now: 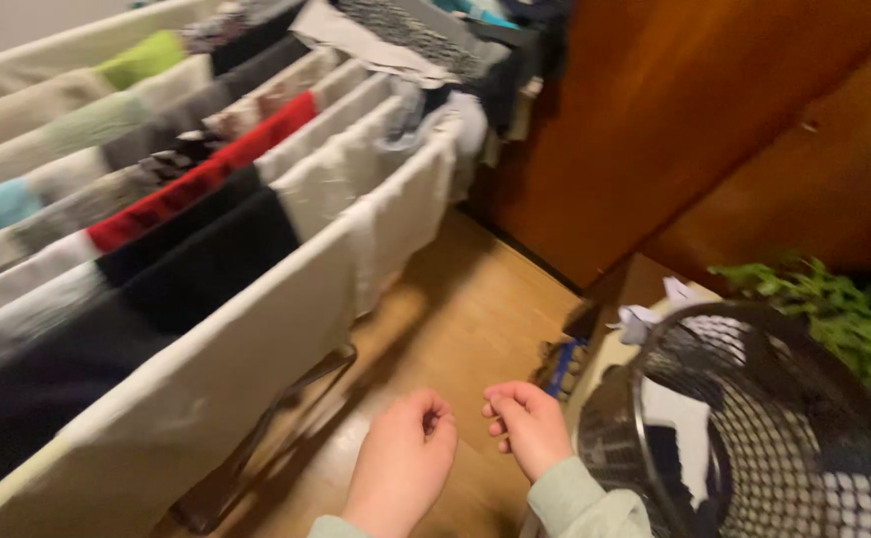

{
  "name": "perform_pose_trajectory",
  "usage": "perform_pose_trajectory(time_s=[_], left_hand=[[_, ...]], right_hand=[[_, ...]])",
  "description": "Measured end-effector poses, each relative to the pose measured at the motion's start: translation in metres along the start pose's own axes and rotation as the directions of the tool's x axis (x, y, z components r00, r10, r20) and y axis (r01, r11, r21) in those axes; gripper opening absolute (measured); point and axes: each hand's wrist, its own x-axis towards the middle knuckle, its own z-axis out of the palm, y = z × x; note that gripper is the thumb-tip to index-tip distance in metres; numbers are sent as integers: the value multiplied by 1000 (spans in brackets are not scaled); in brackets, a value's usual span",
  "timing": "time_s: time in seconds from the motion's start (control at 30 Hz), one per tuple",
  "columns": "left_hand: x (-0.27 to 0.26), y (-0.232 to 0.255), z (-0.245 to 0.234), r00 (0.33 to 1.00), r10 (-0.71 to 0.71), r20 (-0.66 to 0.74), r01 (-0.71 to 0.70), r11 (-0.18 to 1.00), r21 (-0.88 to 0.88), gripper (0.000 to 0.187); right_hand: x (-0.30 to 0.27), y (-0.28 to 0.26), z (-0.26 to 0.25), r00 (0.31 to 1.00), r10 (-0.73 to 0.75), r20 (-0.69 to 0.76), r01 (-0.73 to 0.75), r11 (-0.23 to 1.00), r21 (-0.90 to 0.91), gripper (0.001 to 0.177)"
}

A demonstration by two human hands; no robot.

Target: The person repeatedly picks clothing items from a laundry basket and hangs them on a metal drying rack. They handle several garments including a green t-shirt, black pants, and white shirts, spreading them across the rack bars.

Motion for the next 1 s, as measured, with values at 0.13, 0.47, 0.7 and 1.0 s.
perform_pose_trajectory(time_s=[0.13, 0.47, 0.7, 1.0], left_hand=[[24, 16, 44, 993, 58, 100, -64, 996, 57, 10], [76, 88, 98, 896, 56, 441, -196, 940, 278, 17], [117, 115, 135, 804, 154, 574, -345, 907, 241, 13], [141, 177, 224, 680, 212, 702, -490, 843, 220, 13]], right_hand=[[5, 10, -44, 988, 85, -130, -79, 996, 49, 19], [31, 52, -132, 868, 213, -449, -88, 955, 283, 26], [-4, 23, -187, 753, 494, -434, -266, 832, 487, 39], [-6, 57, -276, 637, 599, -485, -215, 743, 634, 38]])
